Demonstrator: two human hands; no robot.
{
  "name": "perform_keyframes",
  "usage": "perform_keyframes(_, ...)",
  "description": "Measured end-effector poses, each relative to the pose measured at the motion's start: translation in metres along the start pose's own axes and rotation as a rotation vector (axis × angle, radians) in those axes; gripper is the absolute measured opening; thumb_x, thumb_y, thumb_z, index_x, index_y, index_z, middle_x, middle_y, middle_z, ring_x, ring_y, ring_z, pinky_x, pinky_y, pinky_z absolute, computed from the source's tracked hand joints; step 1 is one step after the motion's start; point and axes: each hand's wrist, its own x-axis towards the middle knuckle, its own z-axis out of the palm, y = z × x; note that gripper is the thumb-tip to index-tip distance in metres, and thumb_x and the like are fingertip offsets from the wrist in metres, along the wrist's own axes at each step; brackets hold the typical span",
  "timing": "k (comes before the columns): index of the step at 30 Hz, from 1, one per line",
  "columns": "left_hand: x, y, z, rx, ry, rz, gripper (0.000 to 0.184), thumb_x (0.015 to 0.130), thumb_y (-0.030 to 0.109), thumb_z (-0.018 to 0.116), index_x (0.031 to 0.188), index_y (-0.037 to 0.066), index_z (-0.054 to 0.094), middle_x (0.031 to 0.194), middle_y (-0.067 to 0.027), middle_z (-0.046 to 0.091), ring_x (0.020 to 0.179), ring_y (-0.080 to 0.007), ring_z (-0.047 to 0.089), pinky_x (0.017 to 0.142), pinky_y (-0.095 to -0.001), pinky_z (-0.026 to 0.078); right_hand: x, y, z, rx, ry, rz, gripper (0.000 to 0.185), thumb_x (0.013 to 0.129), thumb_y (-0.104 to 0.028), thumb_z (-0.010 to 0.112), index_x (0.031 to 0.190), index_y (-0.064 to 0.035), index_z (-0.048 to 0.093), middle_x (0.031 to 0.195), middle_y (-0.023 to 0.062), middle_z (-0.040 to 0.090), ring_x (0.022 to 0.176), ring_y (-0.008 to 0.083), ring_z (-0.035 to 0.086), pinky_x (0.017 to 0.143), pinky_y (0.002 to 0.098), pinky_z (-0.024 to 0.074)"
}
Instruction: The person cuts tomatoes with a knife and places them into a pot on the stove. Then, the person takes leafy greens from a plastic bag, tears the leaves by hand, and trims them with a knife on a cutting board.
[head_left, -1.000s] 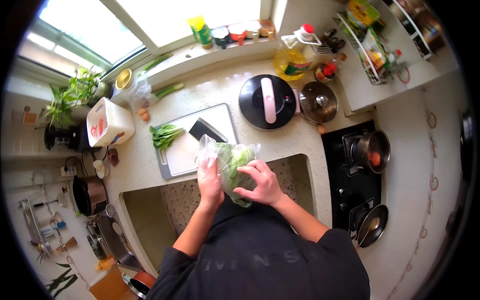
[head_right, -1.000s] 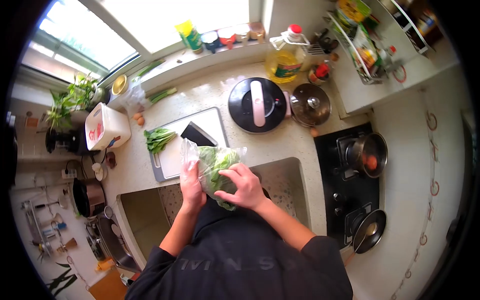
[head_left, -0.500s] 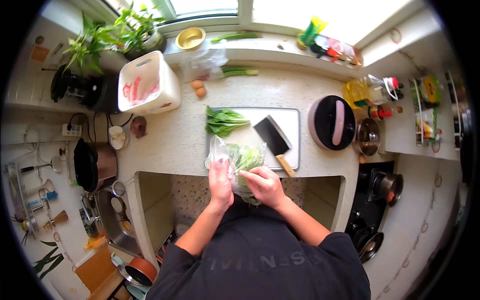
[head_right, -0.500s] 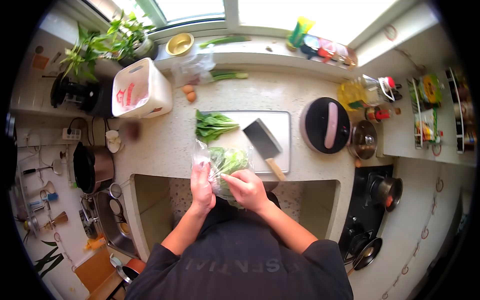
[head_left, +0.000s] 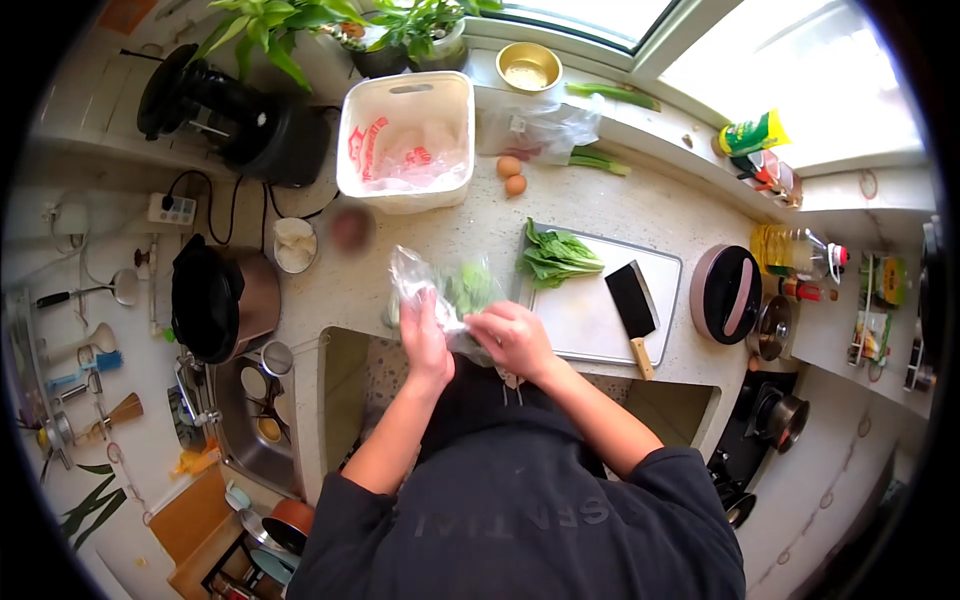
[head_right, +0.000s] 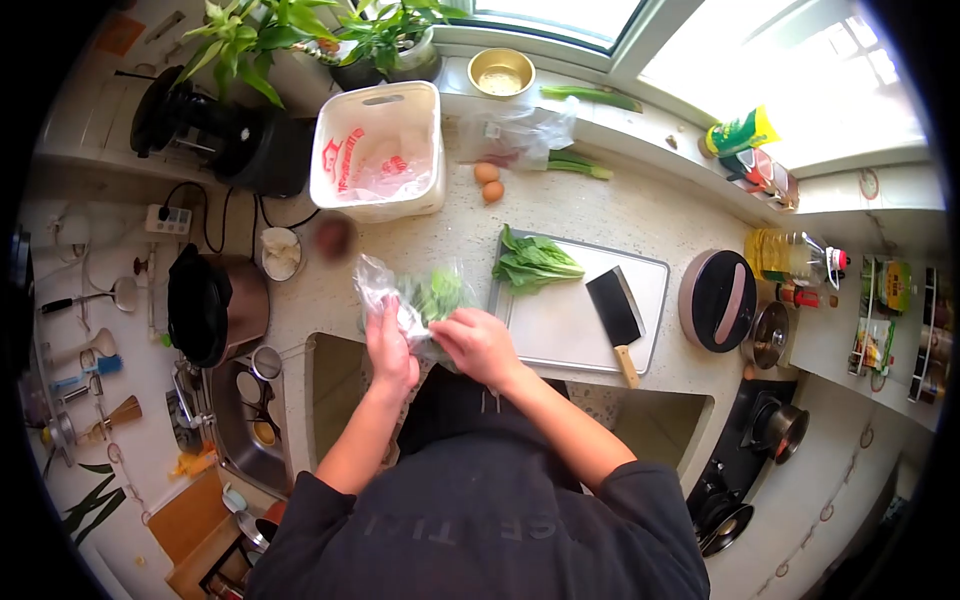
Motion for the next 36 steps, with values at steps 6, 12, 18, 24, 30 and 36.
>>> perform_keyframes(6,0.045,0.033,-0.03,0.056,-0.102,0.051,0.012,0.11,0.021,0.058,0.11,0.009,0.059,0.083,0.0075,0.054,0.068,-0.0015,0.047,0.059,-0.0211,0.04,0.052,0.016,0.009,0.008,0.111,0.176,0.009,0.09,-0.014,0.078,0.095,-0.0069,0.076,0.081,0.0082,0.066,0.066,0.0234,0.066,0.061,0.0364,0.0525)
perform_keyframes(12,0.056,0.043,-0.046,0.182,0.007,0.1,0.014,0.111,0.023,0.055,0.106,0.01,0.058,0.071,0.0076,0.046,0.055,-0.002,0.037,0.047,-0.0219,0.032,0.066,0.029,0.008,0.077,0.009,0.151,0.01,0.09,-0.013,0.078,0.095,-0.0051,0.076,0.081,0.0083,0.066,0.064,0.023,0.066,0.061,0.0349,0.0523)
perform_keyframes(18,0.063,0.048,-0.066,0.251,0.113,0.113,0.016,0.112,0.025,0.053,0.104,0.011,0.055,0.07,0.0059,0.044,0.053,-0.0053,0.041,0.046,-0.0229,0.036,0.06,0.033,0.0,0.147,-0.019,0.24,0.011,0.091,-0.012,0.077,0.096,-0.0027,0.075,0.083,0.0099,0.066,0.068,0.0257,0.066,0.064,0.035,0.0513)
perform_keyframes(24,0.079,0.052,-0.087,0.276,0.345,0.154,0.015,0.111,0.024,0.055,0.105,0.011,0.055,0.073,0.0052,0.049,0.053,-0.0061,0.043,0.045,-0.024,0.036,0.043,0.053,-0.012,0.085,0.111,0.229,0.009,0.094,-0.008,0.072,0.099,0.0002,0.073,0.088,0.0122,0.067,0.073,0.0279,0.066,0.067,0.0357,0.0515)
perform_keyframes(30,0.075,0.064,-0.105,0.365,0.266,0.102,0.025,0.104,0.011,0.056,0.129,0.011,0.056,0.083,0.0032,0.052,0.06,-0.0041,0.044,0.049,-0.0225,0.035,0.04,0.073,-0.036,0.13,0.094,0.261,0.01,0.097,-0.005,0.067,0.103,0.0017,0.072,0.092,0.0138,0.067,0.078,0.0289,0.066,0.071,0.0354,0.0519)
perform_keyframes(36,0.055,0.058,-0.085,1.089,0.37,0.67,0.039,0.096,0.012,0.069,0.134,0.009,0.058,0.116,-0.0094,0.057,0.096,-0.0173,0.059,0.088,-0.0351,0.051,0.036,0.076,-0.04,0.146,0.001,0.276,0.011,0.097,-0.007,0.067,0.104,-0.0006,0.072,0.096,0.0129,0.065,0.077,0.0288,0.066,0.072,0.0368,0.0523)
